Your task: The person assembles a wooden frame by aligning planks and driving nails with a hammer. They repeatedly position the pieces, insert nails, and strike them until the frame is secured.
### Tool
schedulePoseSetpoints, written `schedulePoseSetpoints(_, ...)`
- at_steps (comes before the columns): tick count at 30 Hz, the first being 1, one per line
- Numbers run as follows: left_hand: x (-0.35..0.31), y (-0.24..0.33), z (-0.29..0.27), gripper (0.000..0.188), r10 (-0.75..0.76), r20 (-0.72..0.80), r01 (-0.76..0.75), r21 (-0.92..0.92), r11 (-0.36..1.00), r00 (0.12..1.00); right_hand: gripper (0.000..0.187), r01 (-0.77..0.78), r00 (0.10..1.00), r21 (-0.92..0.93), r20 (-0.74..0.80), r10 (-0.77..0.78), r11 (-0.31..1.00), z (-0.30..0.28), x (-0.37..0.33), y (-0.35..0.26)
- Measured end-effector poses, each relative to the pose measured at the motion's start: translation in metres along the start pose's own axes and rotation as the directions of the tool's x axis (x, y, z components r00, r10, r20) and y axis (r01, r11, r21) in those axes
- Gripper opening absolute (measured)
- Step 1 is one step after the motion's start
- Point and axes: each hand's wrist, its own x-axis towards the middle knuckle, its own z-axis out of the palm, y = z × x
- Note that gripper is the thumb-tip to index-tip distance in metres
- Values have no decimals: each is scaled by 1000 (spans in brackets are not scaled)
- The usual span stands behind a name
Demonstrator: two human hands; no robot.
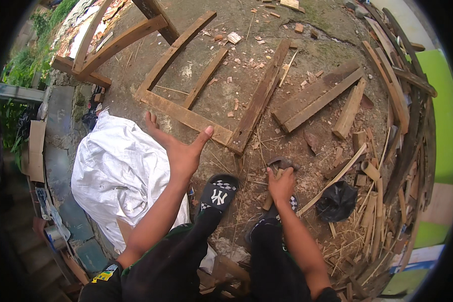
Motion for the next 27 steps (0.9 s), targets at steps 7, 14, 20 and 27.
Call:
schedulePoseSetpoints(7,56,21,-19,19,561,467,-670,95,736,683,47,76,997,-51,-25,-78,996,19,6,28)
schedulePoseSetpoints(14,52,20,-6,32,486,487,-615,143,776,726,33,-126,979,517,203,22,847,-27,-14,27)
schedulePoseSetpoints(20,54,18,-11,38,499,517,-655,173,735,696,29,327,836,612,168,-522,720,-182,-91,-68)
schedulePoseSetpoints(27,42,11,-16,45,447,572,-669,262,695,688,39,496,583,616,287,-760,613,-227,-99,-115)
